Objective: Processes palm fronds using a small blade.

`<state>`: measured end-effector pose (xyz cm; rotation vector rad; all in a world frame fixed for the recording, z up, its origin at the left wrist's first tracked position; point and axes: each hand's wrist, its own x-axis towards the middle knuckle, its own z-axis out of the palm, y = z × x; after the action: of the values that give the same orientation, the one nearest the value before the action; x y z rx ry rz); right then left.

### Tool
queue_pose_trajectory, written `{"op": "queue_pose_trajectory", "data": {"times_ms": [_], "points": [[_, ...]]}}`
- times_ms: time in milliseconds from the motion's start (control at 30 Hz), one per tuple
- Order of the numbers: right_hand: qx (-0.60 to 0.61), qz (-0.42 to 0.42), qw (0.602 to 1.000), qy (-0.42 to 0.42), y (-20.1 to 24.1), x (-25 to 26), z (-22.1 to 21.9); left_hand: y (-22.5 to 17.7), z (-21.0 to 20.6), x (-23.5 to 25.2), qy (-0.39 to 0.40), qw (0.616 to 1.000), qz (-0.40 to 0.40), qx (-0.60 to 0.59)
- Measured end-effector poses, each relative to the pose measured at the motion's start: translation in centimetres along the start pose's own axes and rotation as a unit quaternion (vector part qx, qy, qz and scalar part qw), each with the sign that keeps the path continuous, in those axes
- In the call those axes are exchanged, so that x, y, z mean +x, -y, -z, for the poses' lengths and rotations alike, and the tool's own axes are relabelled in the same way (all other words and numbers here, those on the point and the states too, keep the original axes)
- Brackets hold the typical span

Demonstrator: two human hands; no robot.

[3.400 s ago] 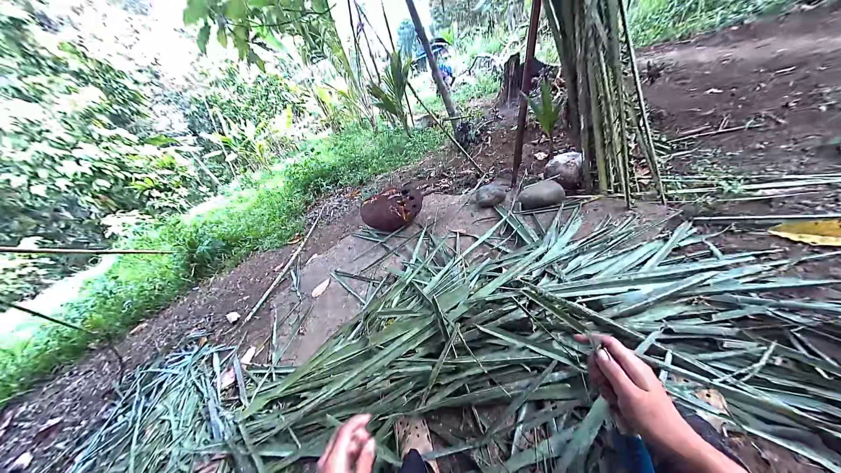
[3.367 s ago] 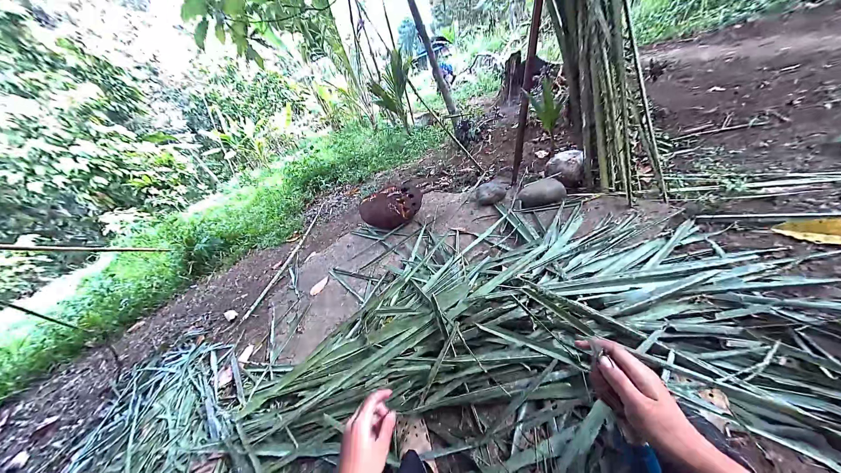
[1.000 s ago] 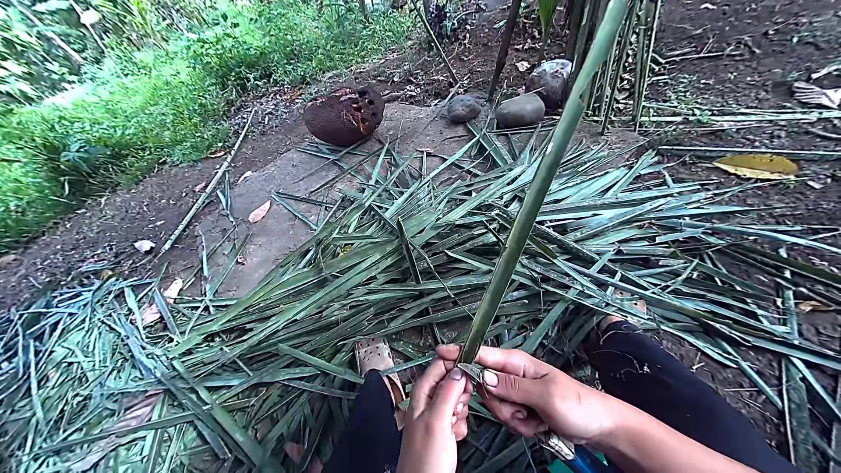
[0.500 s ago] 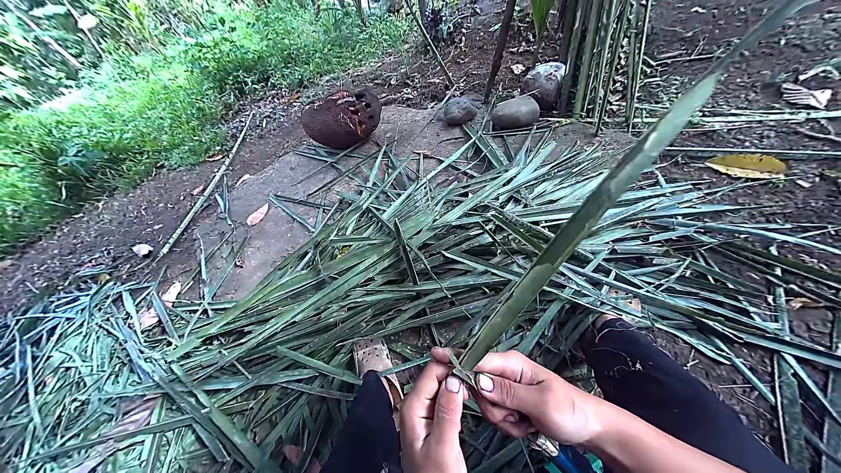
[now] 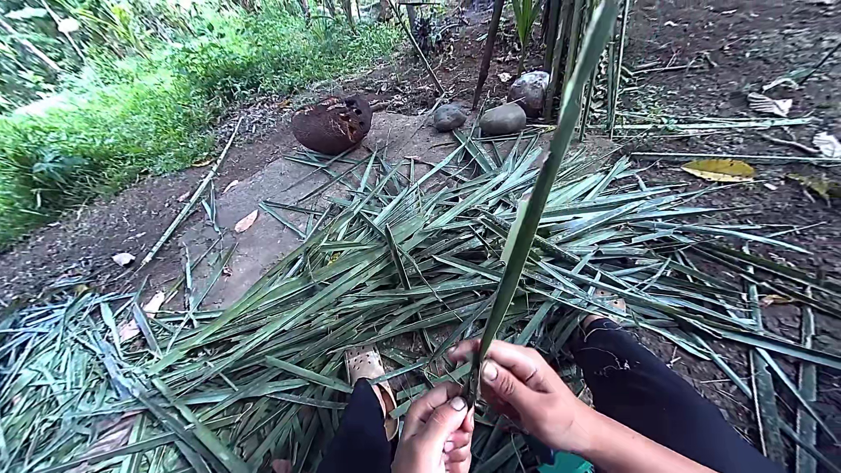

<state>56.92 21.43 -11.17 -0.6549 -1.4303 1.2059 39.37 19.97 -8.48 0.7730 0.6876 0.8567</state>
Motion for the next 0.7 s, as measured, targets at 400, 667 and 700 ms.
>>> {"op": "queue_pose_trajectory", "data": {"times_ms": [400,667,700], "points": [[-0.035,0.023,0.929,-0.367,10.9,6.5,17.8,-6.5,15.4,-2.9,-0.26,0.915,0.051,0.303],[-0.197,-0.134,0.934,-0.268,9.6,6.4,13.9,-6.5,9.3,-1.5,-0.352,0.898,-0.142,0.221],[-0.176,-0.169,0.957,-0.154,8.0,5.8,11.1,-6.0,6.9,-0.7,-0.318,0.91,-0.151,0.218]]}}
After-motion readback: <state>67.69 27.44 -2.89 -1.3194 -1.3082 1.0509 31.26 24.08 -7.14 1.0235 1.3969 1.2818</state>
